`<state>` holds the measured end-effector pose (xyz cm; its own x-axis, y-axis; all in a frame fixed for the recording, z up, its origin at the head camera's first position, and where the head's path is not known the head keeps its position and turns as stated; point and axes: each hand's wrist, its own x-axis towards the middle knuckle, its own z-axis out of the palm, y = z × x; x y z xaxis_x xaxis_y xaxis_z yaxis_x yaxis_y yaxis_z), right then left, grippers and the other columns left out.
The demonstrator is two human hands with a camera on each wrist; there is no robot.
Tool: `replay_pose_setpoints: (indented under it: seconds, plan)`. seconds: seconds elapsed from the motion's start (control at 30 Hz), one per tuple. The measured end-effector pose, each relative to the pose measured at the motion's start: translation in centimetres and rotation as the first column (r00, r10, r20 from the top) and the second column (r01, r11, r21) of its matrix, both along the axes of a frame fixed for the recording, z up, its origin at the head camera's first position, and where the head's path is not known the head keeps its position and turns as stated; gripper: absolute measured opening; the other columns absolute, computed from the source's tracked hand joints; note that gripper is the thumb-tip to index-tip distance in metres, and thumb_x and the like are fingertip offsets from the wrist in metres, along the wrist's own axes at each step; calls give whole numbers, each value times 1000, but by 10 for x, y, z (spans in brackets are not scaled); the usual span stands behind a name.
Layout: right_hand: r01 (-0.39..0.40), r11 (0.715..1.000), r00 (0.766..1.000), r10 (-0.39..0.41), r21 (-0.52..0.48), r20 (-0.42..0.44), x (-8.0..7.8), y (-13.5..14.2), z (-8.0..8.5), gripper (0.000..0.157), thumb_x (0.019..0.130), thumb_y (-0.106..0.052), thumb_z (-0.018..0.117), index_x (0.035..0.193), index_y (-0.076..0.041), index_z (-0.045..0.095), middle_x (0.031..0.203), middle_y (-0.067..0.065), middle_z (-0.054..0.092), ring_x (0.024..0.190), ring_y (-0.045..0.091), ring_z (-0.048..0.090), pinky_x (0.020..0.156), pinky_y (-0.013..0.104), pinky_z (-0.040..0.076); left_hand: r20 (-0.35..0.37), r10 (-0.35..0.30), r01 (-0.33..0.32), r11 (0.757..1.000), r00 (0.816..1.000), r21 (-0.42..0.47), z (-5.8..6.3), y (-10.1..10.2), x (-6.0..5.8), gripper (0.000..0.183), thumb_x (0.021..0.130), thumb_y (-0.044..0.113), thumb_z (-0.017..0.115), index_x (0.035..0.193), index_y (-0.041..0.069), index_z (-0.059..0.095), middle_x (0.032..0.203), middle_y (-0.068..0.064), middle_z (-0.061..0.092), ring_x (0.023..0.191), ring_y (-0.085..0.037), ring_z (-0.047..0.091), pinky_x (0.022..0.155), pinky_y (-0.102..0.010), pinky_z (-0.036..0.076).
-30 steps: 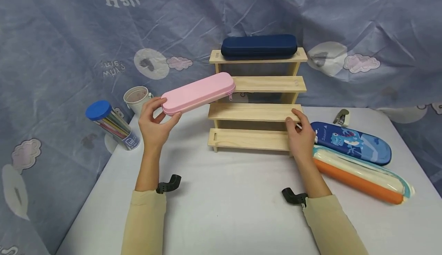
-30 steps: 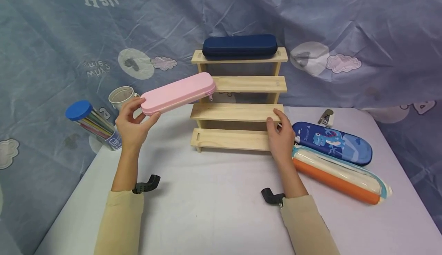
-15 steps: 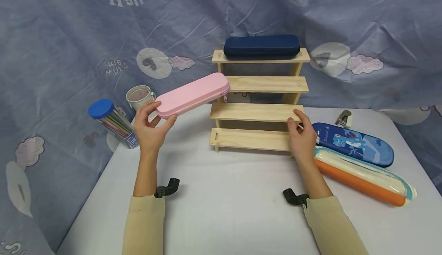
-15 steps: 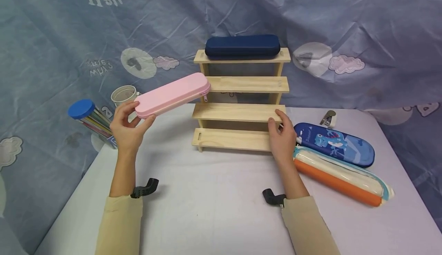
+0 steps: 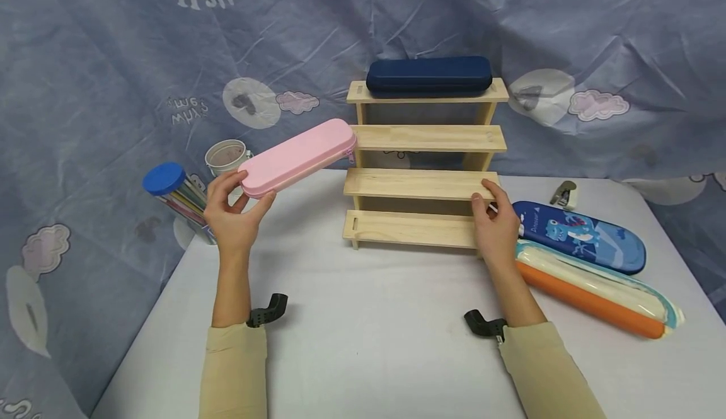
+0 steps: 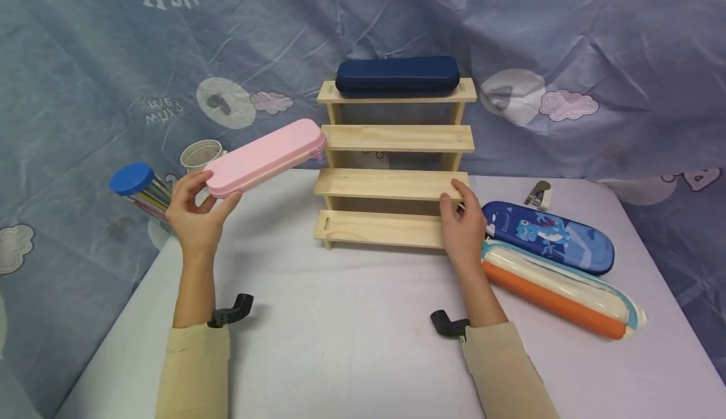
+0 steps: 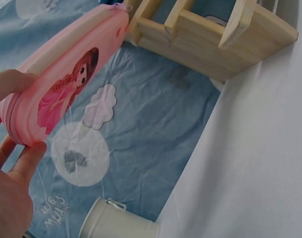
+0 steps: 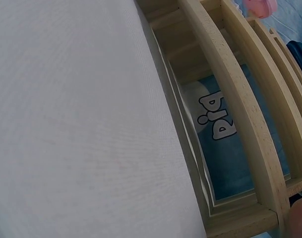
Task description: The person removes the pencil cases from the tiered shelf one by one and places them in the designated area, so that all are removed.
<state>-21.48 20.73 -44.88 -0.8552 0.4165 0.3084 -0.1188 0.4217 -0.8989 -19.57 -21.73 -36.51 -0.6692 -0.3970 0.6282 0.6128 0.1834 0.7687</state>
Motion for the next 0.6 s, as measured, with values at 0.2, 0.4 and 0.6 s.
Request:
replay_pose_setpoints:
  seconds: [0.2,0.4,0.6]
  plan:
    - [-4,1000,1000,4,4,-11,0,0,1,40,95,-43,56,134,-33,56,136,-5,54,111,15,56,92,34,50,15,39,-39,999,999,13,0,-6,0,51,64,-9,84,112,-7,67,121,-18,53,109,-29,54,87,-33,53]
    - [-6,1000,1000,6,1,-8,1,1,0,41,95,-43,55,134,-33,56,137,-6,52,113,15,55,94,36,49,37,68,-69,997,997,21,-6,-13,-3,49,67,-6,85,112,-6,67,121,-19,53,108,-29,55,87,-33,53]
    - [-10,1000,1000,10,5,-9,1,1,0,41,95,-44,55,134,-32,56,137,-6,52,115,16,55,95,37,49,76,82,-83,996,994,15,-32,-26,-21,53,63,-1,89,112,0,70,121,-12,55,109,-27,56,85,-30,54]
